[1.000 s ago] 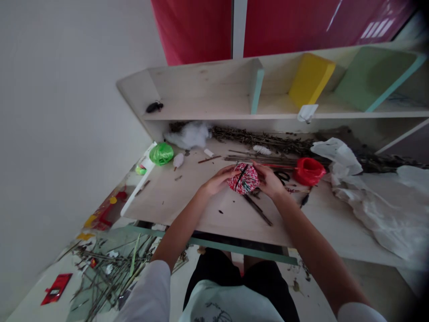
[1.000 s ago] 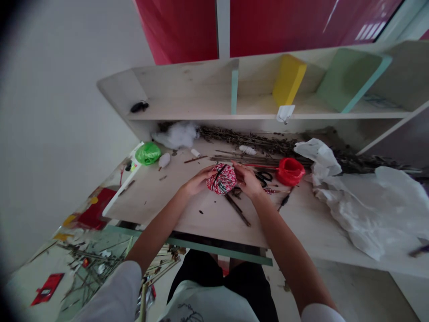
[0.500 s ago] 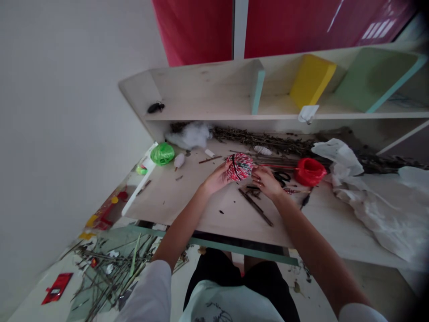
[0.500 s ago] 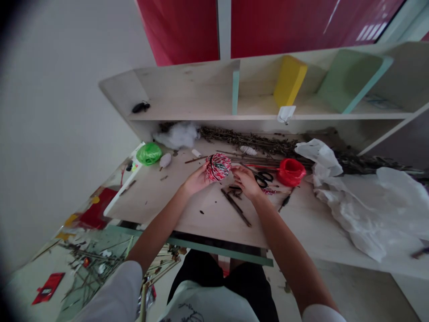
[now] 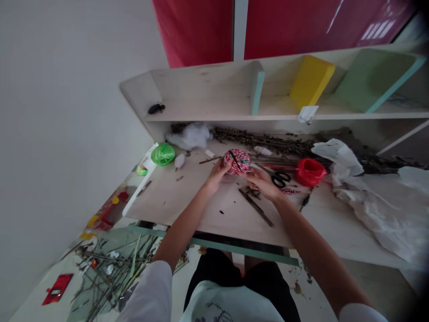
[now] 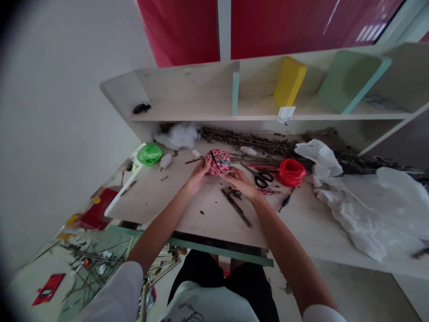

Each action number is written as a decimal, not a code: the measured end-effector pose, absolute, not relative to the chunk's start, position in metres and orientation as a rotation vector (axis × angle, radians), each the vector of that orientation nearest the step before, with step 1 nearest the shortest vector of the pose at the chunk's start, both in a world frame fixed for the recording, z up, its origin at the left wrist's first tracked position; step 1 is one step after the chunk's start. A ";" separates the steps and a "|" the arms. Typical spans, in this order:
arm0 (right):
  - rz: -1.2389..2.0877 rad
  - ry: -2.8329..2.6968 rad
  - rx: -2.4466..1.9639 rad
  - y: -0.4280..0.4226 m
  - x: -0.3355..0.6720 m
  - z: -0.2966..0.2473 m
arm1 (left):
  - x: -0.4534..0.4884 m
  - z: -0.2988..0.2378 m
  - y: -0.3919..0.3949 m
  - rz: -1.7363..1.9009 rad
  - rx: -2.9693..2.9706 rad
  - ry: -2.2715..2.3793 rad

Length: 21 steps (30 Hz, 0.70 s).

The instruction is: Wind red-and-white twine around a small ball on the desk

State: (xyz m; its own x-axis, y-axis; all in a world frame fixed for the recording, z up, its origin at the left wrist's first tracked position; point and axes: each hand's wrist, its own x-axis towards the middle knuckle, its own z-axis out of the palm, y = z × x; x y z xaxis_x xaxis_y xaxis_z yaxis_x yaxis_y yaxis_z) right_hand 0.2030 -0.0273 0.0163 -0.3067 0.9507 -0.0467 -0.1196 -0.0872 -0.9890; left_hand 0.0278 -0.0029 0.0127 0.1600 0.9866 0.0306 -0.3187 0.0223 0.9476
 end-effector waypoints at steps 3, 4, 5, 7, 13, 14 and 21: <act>1.522 -1.308 -1.015 -0.030 0.200 0.016 | 0.032 0.011 -0.005 1.228 1.290 0.953; 1.516 -1.275 -1.029 -0.030 0.199 0.016 | 0.031 0.010 -0.004 1.207 1.386 0.977; 1.521 -1.233 -1.038 -0.030 0.199 0.016 | 0.029 0.010 -0.002 1.186 1.477 0.997; 1.548 -1.154 -1.042 -0.028 0.200 0.015 | 0.018 0.012 0.006 1.170 1.632 1.067; 1.607 -1.090 -1.094 -0.028 0.198 0.019 | -0.055 0.017 0.050 0.978 1.912 1.888; 1.614 -1.092 -1.105 -0.029 0.197 0.021 | -0.067 0.016 0.056 0.861 1.927 2.041; 1.630 -1.139 -1.095 -0.031 0.195 0.024 | -0.103 0.000 0.069 0.398 1.971 2.198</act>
